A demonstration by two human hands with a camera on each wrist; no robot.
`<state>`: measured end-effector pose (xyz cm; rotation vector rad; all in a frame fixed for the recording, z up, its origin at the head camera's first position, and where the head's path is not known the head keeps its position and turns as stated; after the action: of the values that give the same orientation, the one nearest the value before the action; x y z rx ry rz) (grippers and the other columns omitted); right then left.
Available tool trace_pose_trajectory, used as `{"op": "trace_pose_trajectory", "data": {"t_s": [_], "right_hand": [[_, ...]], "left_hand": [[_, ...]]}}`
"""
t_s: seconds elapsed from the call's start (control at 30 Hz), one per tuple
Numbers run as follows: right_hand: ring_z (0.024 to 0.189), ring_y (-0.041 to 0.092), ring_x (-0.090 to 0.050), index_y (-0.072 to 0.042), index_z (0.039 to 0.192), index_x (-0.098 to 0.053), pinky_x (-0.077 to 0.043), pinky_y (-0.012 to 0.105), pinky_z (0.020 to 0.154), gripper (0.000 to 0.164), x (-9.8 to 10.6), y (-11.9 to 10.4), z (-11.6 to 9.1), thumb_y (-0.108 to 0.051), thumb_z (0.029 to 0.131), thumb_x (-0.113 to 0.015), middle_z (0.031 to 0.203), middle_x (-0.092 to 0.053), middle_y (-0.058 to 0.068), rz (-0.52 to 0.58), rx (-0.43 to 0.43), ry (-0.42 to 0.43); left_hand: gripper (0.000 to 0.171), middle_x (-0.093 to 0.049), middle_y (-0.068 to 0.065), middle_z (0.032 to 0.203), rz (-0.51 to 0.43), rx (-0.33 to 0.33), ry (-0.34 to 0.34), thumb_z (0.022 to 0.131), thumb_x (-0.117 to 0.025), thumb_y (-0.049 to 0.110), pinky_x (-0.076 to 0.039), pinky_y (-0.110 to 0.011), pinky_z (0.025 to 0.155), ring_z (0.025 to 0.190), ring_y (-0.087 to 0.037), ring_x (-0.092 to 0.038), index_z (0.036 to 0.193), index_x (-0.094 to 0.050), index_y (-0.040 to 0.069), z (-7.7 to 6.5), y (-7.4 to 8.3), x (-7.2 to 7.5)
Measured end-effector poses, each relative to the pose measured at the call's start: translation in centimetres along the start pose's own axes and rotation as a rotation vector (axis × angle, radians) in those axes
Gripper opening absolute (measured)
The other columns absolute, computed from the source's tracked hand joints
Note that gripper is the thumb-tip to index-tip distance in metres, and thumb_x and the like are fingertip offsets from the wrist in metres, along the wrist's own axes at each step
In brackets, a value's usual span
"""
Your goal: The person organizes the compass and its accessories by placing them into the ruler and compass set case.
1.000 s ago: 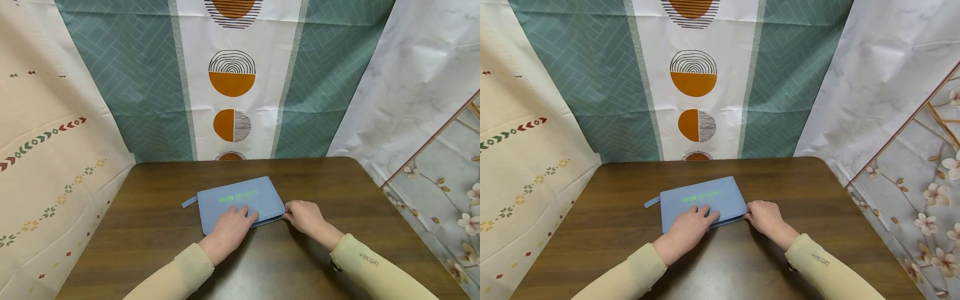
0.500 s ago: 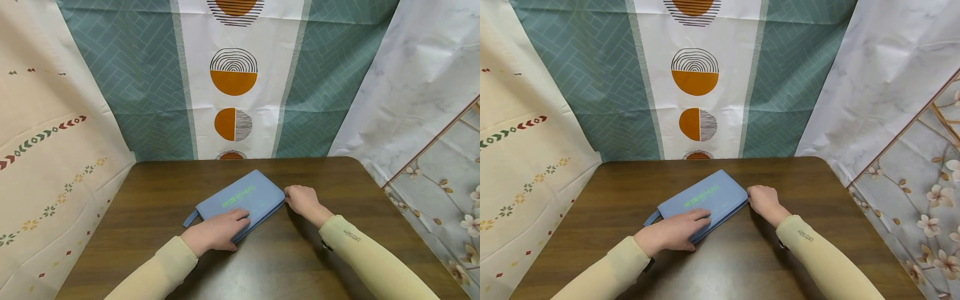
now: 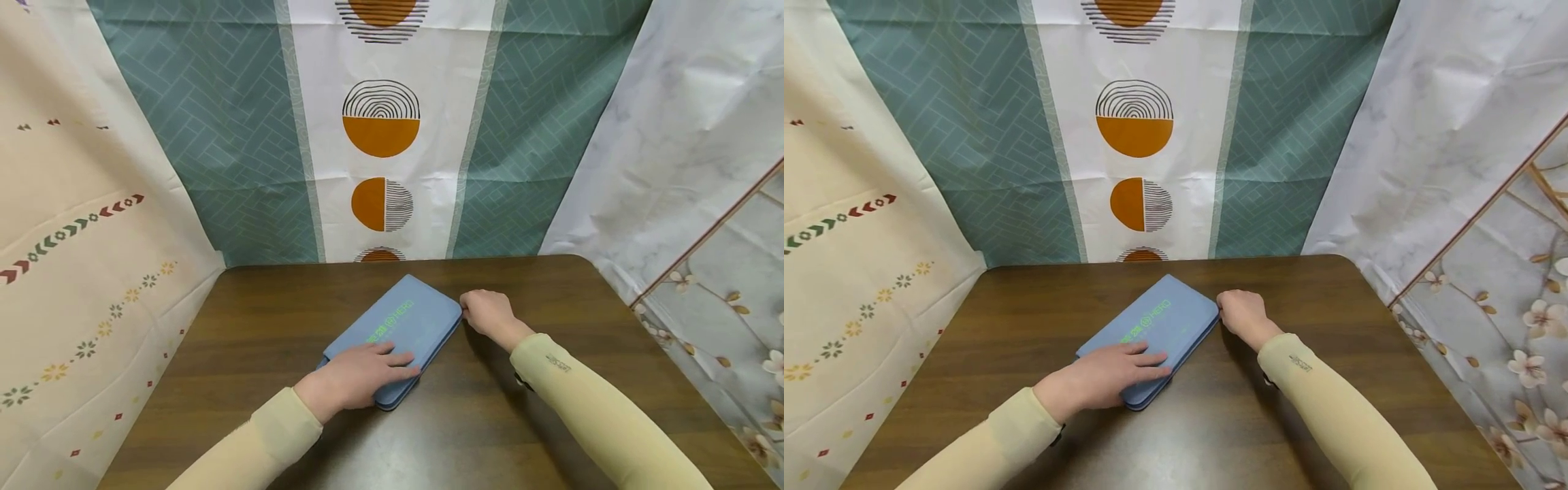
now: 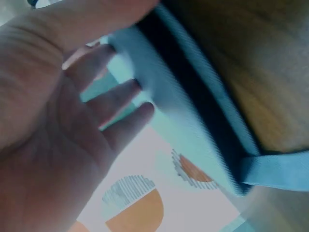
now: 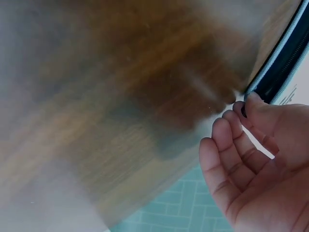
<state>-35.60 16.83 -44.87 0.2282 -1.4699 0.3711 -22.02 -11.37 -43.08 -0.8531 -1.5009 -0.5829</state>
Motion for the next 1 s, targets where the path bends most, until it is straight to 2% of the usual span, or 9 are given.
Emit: {"op": "trace_pose_trajectory", "data": {"t_s": [0.13, 0.2, 0.3, 0.4, 0.6, 0.7, 1.0], "right_hand": [[0.071, 0.021, -0.06, -0.013, 0.08, -0.067, -0.056, 0.047, 0.066, 0.022, 0.0, 0.1, 1.0, -0.003, 0.099, -0.073, 0.074, -0.063, 0.0, -0.003, -0.003, 0.001], [0.071, 0.021, -0.061, -0.012, 0.082, -0.068, -0.056, 0.048, 0.067, 0.021, 0.0, 0.1, 1.5, -0.002, 0.1, -0.071, 0.075, -0.064, 0.001, -0.002, -0.005, 0.004], [0.071, 0.022, -0.061, -0.011, 0.085, -0.07, -0.057, 0.048, 0.067, 0.019, -0.1, 0.0, 2.1, -0.001, 0.101, -0.067, 0.076, -0.065, 0.002, 0.002, -0.014, 0.004], [0.073, 0.023, -0.064, -0.009, 0.089, -0.073, -0.058, 0.049, 0.068, 0.018, -0.2, -0.2, 2.8, 0.0, 0.102, -0.064, 0.08, -0.069, 0.005, 0.009, -0.031, 0.004], [0.081, 0.028, -0.071, -0.006, 0.094, -0.075, -0.06, 0.051, 0.072, 0.016, -0.9, -0.6, 4.0, 0.0, 0.102, -0.063, 0.091, -0.076, 0.011, 0.02, -0.059, 0.037], [0.081, 0.028, -0.072, -0.006, 0.095, -0.075, -0.06, 0.05, 0.072, 0.015, -1.3, -0.7, 4.5, -0.001, 0.102, -0.063, 0.091, -0.077, 0.011, 0.027, -0.073, 0.045], [0.089, 0.032, -0.075, -0.004, 0.1, -0.078, -0.061, 0.053, 0.077, 0.014, -1.6, -0.9, 5.5, -0.006, 0.103, -0.065, 0.097, -0.078, 0.013, 0.045, -0.097, 0.055]], "left_hand": [[0.08, -0.053, 0.006, 0.167, -0.036, -0.04, 0.06, 0.092, -0.093, 0.024, -0.047, -0.038, 0.118, 0.152, -0.028, -0.052, 0.163, -0.056, 0.023, 0.4, 0.1, -0.5], [0.08, -0.052, 0.002, 0.168, -0.057, -0.04, 0.073, 0.092, -0.093, 0.03, -0.047, -0.037, 0.119, 0.153, -0.026, -0.051, 0.161, -0.057, 0.018, 0.6, 0.0, -0.8], [0.08, -0.048, -0.003, 0.171, -0.081, -0.025, 0.076, 0.092, -0.093, 0.036, -0.045, -0.036, 0.12, 0.154, -0.024, -0.049, 0.16, -0.057, 0.015, 0.9, -0.2, -1.1], [0.077, -0.048, -0.003, 0.17, -0.069, -0.02, 0.082, 0.094, -0.09, 0.043, -0.043, -0.04, 0.122, 0.155, -0.023, -0.048, 0.16, -0.059, 0.019, 1.4, -0.5, -1.4], [0.08, -0.041, 0.005, 0.174, -0.032, 0.013, 0.026, 0.098, -0.08, 0.057, -0.035, -0.065, 0.124, 0.162, -0.028, -0.035, 0.167, -0.049, 0.033, 2.1, -0.8, -1.9], [0.08, -0.04, 0.006, 0.175, -0.044, 0.033, 0.011, 0.098, -0.08, 0.057, -0.038, -0.067, 0.121, 0.162, -0.031, -0.034, 0.168, -0.048, 0.036, 2.4, -0.6, -1.9], [0.078, -0.046, 0.006, 0.17, -0.012, 0.092, 0.039, 0.097, -0.079, 0.062, -0.046, -0.067, 0.113, 0.155, -0.032, -0.045, 0.165, -0.052, 0.034, 3.4, 0.7, -1.2]]}}
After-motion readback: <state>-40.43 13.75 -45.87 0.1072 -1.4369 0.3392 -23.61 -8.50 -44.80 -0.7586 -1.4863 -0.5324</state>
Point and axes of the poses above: each hand's wrist, its own z-axis towards the middle knuckle, its own x-axis out of the back of the hand, y = z × x, the point moved 2 cm from there along z, towards the middle knuckle
